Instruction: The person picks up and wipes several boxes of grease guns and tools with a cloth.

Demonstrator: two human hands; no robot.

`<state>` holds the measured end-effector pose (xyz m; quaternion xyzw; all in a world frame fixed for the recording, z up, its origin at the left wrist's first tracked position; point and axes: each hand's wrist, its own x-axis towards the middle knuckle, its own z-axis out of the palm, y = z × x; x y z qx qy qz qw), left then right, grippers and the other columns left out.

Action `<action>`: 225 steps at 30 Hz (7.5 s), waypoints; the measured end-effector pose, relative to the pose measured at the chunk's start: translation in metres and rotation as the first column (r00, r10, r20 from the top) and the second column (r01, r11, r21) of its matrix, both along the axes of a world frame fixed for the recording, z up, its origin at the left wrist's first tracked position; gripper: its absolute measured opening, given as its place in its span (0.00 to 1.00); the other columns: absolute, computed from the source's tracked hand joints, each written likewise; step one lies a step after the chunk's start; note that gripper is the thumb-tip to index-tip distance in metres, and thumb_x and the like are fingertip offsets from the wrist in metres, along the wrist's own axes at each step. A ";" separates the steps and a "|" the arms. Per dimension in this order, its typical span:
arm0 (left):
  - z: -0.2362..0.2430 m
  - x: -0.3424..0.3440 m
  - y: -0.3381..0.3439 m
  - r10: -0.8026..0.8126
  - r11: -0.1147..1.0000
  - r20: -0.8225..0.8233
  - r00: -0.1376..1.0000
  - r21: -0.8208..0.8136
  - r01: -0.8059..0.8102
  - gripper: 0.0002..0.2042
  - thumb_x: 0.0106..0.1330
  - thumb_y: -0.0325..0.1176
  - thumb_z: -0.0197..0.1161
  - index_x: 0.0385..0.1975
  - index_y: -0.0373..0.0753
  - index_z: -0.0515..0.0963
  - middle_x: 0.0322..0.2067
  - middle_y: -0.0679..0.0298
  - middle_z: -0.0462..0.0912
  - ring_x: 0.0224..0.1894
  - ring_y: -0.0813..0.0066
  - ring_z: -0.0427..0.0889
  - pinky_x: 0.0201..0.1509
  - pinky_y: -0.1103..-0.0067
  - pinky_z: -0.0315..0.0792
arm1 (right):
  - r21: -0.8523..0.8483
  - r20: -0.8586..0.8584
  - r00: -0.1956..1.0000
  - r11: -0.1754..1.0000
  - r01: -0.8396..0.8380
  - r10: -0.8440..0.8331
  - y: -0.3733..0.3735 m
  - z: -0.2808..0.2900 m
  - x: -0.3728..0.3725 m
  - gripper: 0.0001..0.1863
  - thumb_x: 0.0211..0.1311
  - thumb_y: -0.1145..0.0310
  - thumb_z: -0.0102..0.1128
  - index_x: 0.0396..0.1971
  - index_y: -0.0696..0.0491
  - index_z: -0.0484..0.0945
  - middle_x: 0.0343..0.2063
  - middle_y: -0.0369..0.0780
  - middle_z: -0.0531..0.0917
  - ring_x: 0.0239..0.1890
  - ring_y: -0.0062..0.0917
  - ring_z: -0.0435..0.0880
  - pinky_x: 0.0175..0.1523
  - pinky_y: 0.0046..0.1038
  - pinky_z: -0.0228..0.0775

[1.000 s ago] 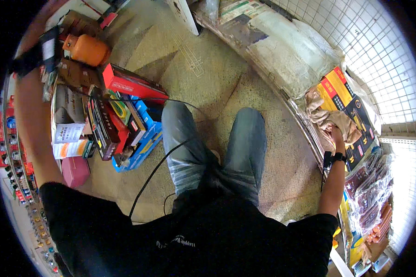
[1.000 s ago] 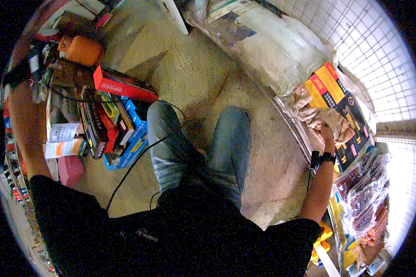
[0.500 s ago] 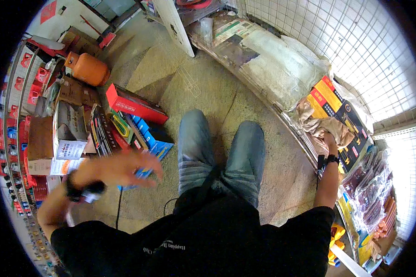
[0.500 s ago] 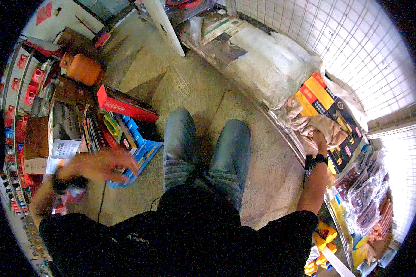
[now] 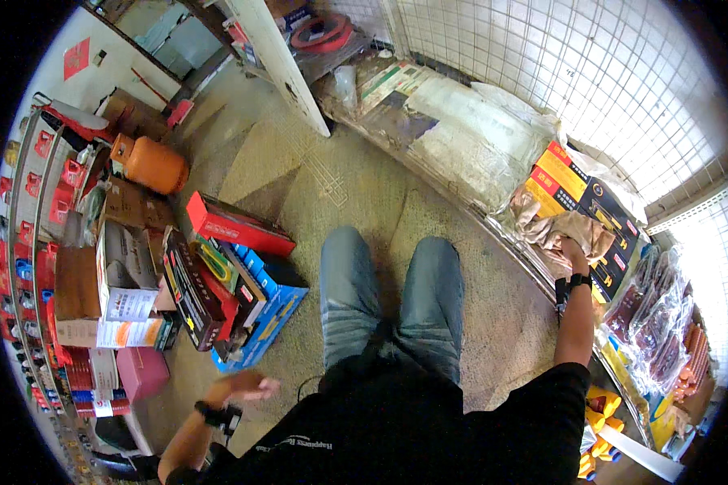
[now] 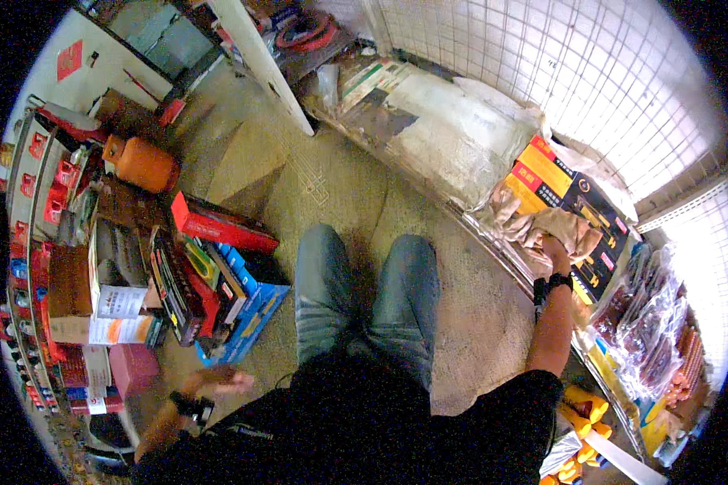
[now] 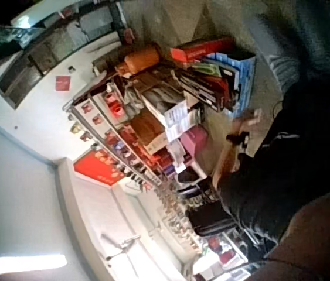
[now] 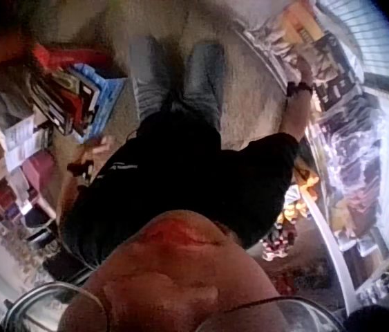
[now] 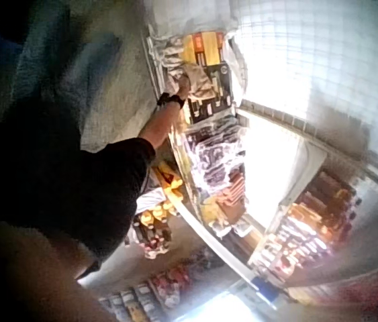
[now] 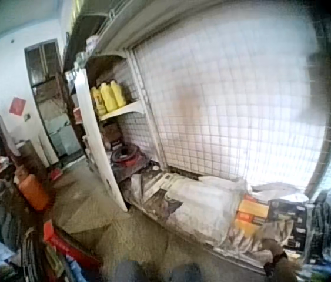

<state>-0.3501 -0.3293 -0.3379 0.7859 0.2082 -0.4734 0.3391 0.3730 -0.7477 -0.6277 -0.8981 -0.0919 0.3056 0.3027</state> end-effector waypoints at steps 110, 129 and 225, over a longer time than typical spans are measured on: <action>-0.271 0.740 -0.116 0.109 0.902 0.697 0.709 -0.369 0.225 0.18 0.64 0.44 0.53 0.40 0.32 0.75 0.27 0.62 0.80 0.30 0.80 0.78 0.35 0.82 0.71 | -0.471 0.720 0.689 0.787 0.397 0.084 -0.205 -0.020 -0.038 0.16 0.54 0.62 0.50 0.39 0.53 0.76 0.40 0.46 0.79 0.42 0.37 0.76 0.48 0.34 0.66; -0.277 0.734 -0.089 0.226 0.845 0.723 0.652 -0.479 0.239 0.14 0.62 0.31 0.53 0.46 0.32 0.73 0.37 0.57 0.80 0.37 0.72 0.78 0.44 0.79 0.69 | 0.285 0.732 -0.005 0.298 0.911 -0.681 -0.104 0.117 -0.067 0.34 0.50 0.42 0.52 0.50 0.55 0.73 0.50 0.47 0.75 0.50 0.42 0.75 0.56 0.36 0.62; 0.088 0.789 -0.073 -0.235 0.958 0.930 0.282 0.172 0.229 0.32 0.65 0.56 0.43 0.61 0.38 0.58 0.60 0.62 0.61 0.63 0.70 0.58 0.65 0.78 0.48 | 0.650 0.146 0.221 0.262 0.713 -0.964 0.291 0.001 0.060 0.09 0.61 0.64 0.41 0.31 0.50 0.71 0.31 0.37 0.71 0.39 0.28 0.73 0.46 0.28 0.67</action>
